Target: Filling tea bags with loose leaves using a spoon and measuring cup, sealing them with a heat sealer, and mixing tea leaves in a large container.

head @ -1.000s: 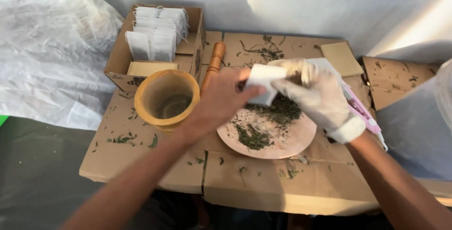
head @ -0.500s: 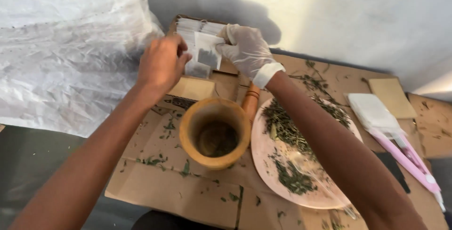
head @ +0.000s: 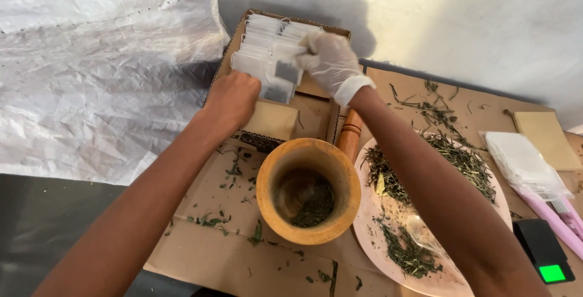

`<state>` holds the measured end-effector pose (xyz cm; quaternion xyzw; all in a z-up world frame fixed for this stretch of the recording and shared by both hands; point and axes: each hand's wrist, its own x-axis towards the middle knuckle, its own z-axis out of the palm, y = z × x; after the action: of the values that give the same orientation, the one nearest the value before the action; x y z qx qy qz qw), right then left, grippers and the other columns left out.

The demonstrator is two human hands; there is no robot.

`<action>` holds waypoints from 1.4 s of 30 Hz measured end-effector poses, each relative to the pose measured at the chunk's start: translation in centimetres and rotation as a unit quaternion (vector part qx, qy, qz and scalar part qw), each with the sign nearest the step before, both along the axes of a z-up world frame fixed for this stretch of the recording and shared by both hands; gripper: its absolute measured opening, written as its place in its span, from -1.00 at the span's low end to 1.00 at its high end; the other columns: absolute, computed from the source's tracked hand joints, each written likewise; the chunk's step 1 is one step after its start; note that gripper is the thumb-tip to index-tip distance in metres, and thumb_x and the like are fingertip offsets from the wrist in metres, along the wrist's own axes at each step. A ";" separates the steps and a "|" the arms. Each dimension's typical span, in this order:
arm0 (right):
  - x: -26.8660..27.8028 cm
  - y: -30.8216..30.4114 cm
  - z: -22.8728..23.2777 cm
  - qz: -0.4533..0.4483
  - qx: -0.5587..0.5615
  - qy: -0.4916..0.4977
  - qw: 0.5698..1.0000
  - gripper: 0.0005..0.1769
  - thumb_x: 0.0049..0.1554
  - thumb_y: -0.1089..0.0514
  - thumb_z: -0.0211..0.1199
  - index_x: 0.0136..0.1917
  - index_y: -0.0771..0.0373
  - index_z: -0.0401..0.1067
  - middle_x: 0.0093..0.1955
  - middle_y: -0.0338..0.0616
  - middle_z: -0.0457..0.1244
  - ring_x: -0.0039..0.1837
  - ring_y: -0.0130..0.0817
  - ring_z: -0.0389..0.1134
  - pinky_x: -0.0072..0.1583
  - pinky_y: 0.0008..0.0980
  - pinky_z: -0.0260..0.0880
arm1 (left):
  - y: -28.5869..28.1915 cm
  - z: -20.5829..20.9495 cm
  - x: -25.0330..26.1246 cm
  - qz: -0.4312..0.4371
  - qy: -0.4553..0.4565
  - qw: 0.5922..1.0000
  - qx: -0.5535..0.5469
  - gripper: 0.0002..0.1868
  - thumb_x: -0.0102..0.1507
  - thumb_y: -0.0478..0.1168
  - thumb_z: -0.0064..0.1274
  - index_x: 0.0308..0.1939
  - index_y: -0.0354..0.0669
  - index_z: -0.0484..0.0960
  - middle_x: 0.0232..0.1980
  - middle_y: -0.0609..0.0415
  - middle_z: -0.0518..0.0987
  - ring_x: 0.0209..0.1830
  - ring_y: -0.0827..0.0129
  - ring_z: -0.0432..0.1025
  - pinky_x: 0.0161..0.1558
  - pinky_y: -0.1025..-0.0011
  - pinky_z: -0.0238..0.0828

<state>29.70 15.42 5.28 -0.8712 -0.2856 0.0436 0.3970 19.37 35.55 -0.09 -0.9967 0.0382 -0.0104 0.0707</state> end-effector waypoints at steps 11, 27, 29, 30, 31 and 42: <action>7.9 -4.4 -0.4 -0.097 -0.092 -0.123 0.983 -0.84 0.16 0.23 0.25 -0.16 0.00 0.59 -0.16 -0.37 0.45 -0.03 -0.34 0.42 -0.04 -0.13 0.46 | -5.3 1.9 9.6 -0.111 -0.272 0.955 -0.028 -0.25 0.22 -0.12 0.48 0.42 -0.18 0.47 0.23 -0.11 0.57 0.19 -0.02 0.48 0.04 0.10 0.53; 13.6 -3.5 -5.3 -0.097 -0.366 -0.429 0.820 -0.65 0.06 0.01 0.40 -0.48 0.03 0.36 -0.16 -0.09 0.12 -0.08 -0.06 0.07 -0.09 -0.16 0.21 | -8.0 -1.6 17.8 -0.138 -0.346 0.928 -0.008 -0.67 -0.05 -0.45 0.31 -0.24 -0.11 0.67 0.03 -0.03 0.39 0.02 0.04 0.26 -0.08 0.16 0.18; 14.8 -3.2 -6.3 -0.123 -0.355 -0.432 0.820 -0.84 -0.03 0.26 0.26 -0.36 0.12 0.31 -0.16 -0.08 0.07 -0.07 -0.09 0.03 -0.13 -0.16 0.12 | -8.3 -2.5 18.0 -0.107 -0.388 0.914 0.041 -0.55 -0.02 -0.44 0.26 -0.07 -0.08 0.56 0.06 -0.01 0.39 0.01 0.08 0.28 -0.04 0.19 0.18; 15.3 -3.0 -6.9 -0.146 -0.345 -0.432 0.821 -0.76 -0.12 0.50 0.12 -0.24 0.21 0.26 -0.16 -0.07 0.02 -0.07 -0.11 0.00 -0.17 -0.16 0.02 | -8.5 -3.2 17.9 -0.075 -0.426 0.897 0.087 -0.42 0.02 -0.44 0.22 0.10 -0.05 0.45 0.09 0.01 0.39 0.00 0.11 0.29 0.00 0.21 0.19; 15.3 -2.8 -7.2 -0.145 -0.346 -0.429 0.821 -0.76 -0.12 0.50 0.12 -0.24 0.21 0.26 -0.16 -0.07 0.02 -0.07 -0.11 0.00 -0.17 -0.16 0.02 | -8.4 -3.4 17.8 -0.076 -0.424 0.898 0.086 -0.42 0.02 -0.44 0.22 0.10 -0.05 0.45 0.09 0.01 0.39 0.00 0.11 0.29 0.00 0.21 0.19; 16.3 -3.0 -6.7 -0.087 -0.319 -0.352 0.876 -0.85 -0.02 0.35 0.31 -0.19 0.12 0.54 -0.15 0.02 0.34 -0.22 0.09 0.39 -0.17 0.01 0.45 | -7.3 -3.5 17.4 -0.078 -0.367 0.924 0.072 -0.06 -0.20 0.06 0.57 0.18 -0.05 0.47 0.11 0.01 0.42 0.07 0.10 0.28 0.13 0.12 0.17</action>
<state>45.96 12.38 -1.46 -0.9297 -0.3005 -0.2114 -0.0270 36.77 28.23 -3.57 -0.9093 0.0880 -0.3780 0.1500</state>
